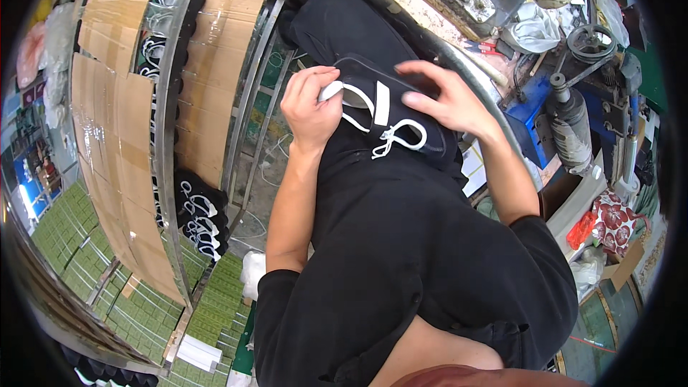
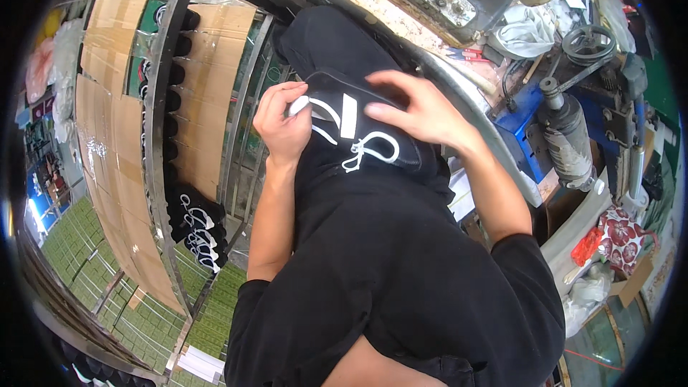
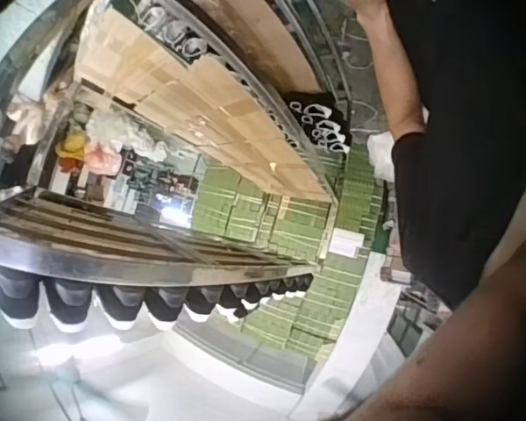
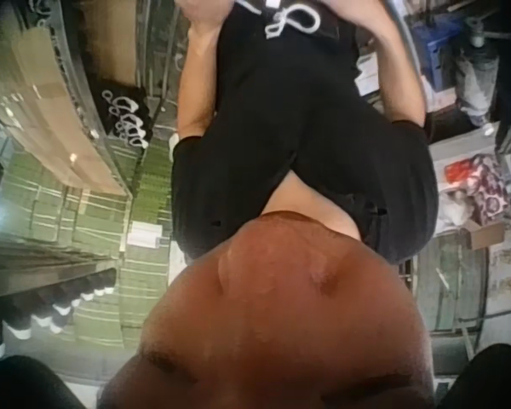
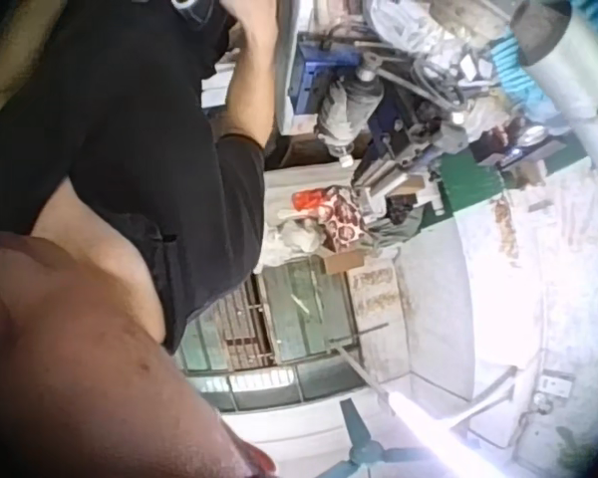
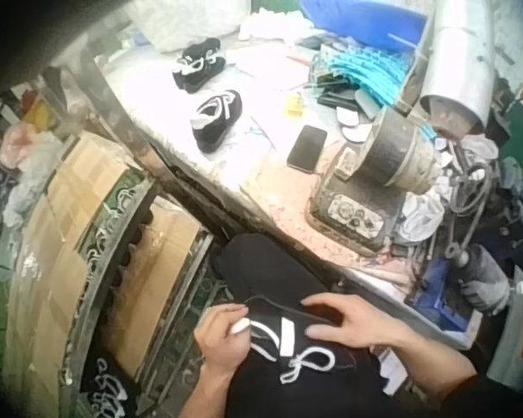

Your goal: The person repairs a black shoe by hand, using a red utility knife to trim excess material and a white cloth to wipe the surface. The person repeatedly inspects the shoe, adjusts the laces, and places the shoe on a nearby shelf.

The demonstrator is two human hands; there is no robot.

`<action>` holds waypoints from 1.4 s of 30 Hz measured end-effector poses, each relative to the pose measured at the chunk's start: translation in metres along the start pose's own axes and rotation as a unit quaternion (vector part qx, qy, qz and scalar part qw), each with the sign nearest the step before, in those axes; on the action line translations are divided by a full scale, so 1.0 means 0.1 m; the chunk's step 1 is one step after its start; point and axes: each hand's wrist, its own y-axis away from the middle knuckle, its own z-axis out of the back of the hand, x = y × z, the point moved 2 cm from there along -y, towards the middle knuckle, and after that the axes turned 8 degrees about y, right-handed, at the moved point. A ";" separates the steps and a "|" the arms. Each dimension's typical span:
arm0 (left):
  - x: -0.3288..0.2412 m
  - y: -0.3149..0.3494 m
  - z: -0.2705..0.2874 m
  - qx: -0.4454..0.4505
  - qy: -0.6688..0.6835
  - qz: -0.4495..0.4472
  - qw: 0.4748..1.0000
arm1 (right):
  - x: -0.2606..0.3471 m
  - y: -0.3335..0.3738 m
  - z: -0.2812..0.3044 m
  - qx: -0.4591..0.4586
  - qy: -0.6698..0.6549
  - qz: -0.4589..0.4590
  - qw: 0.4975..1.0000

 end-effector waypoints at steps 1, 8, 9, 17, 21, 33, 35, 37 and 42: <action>0.00 -0.03 0.03 -0.019 0.006 0.022 1.000 | -0.09 0.13 0.07 -0.015 0.050 -0.003 0.999; -0.30 -0.33 0.02 0.066 0.048 0.075 0.994 | -0.19 0.72 0.30 -0.149 -0.182 -0.074 0.969; -0.35 -0.35 0.01 0.088 0.053 0.064 0.993 | -0.23 0.76 0.35 -0.159 -0.165 -0.061 0.972; -0.58 -0.30 -0.05 0.126 0.077 0.044 0.988 | -0.20 1.01 0.56 -0.182 -0.104 -0.070 0.975; -0.53 -0.22 -0.08 0.120 0.039 0.019 0.992 | -0.12 1.00 0.66 -0.156 -0.096 -0.089 0.979; -0.55 -0.15 -0.07 0.088 0.035 -0.007 0.995 | -0.18 1.00 0.66 -0.174 -0.073 -0.053 0.981; -0.57 -0.14 -0.05 0.072 0.020 -0.049 0.996 | -0.15 1.01 0.65 -0.171 -0.067 -0.034 0.982; -0.64 -0.15 0.00 0.046 0.008 -0.101 0.994 | -0.10 1.01 0.65 -0.163 -0.064 -0.003 0.984; -0.79 -0.18 0.15 0.008 -0.016 -0.205 0.979 | -0.14 1.00 0.63 -0.167 -0.063 0.017 0.984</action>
